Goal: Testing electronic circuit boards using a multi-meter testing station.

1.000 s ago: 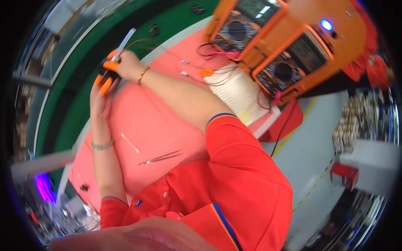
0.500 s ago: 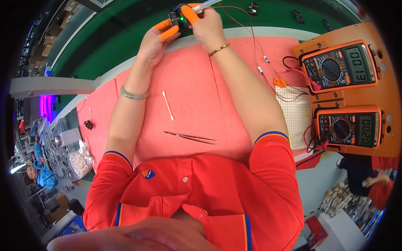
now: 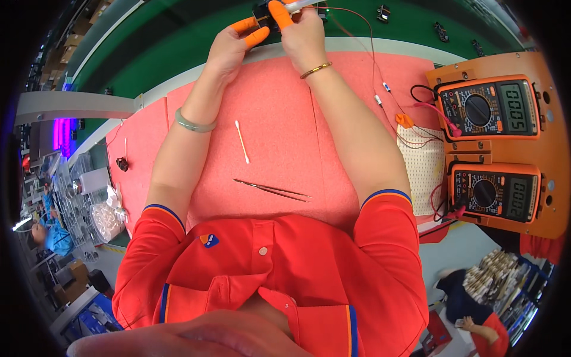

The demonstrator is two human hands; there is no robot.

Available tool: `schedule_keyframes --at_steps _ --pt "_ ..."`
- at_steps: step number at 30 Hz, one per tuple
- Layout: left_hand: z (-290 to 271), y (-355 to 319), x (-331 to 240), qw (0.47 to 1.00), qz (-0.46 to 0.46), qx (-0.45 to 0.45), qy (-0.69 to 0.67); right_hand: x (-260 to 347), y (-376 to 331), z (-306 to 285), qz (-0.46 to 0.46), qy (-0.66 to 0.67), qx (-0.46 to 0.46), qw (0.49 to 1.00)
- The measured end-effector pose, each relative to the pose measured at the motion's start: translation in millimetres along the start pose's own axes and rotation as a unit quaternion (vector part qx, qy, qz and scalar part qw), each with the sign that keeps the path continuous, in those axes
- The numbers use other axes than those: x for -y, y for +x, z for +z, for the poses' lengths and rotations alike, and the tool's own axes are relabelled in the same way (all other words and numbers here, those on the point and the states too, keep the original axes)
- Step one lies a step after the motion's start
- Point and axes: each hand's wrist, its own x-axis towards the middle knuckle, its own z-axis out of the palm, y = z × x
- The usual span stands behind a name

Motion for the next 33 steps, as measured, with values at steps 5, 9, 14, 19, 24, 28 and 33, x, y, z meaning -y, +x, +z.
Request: schedule_keyframes --at_steps 5,9,14,19,24,28,33 --pt "5.6 -5.6 -3.5 0.999 0.021 -0.007 0.050 -2.6 4.7 -1.3 -0.030 0.038 0.004 0.999" --pt "0.6 0.0 -9.8 0.996 0.076 0.033 -0.043 4.9 22.6 -31.2 -0.009 0.110 -0.045 0.993" --pt "-2.9 -1.2 -19.1 0.960 0.073 0.155 -0.220 -6.8 30.8 -43.1 0.033 0.092 -0.096 0.991" --pt "0.1 -7.0 -23.6 0.916 0.025 0.157 -0.367 -12.0 31.4 -42.8 0.031 0.064 -0.089 0.994" --pt "-4.0 1.3 -21.2 0.896 -0.049 0.061 -0.437 -10.2 29.8 -41.6 0.029 0.086 -0.092 0.992" --pt "-13.1 7.7 -12.3 0.914 -0.006 0.110 -0.391 -12.7 28.6 -39.5 0.027 0.101 -0.077 0.992" --pt "-24.1 24.1 5.5 0.979 0.052 -0.076 0.183 -16.7 26.6 -37.9 0.028 0.097 -0.055 0.993"
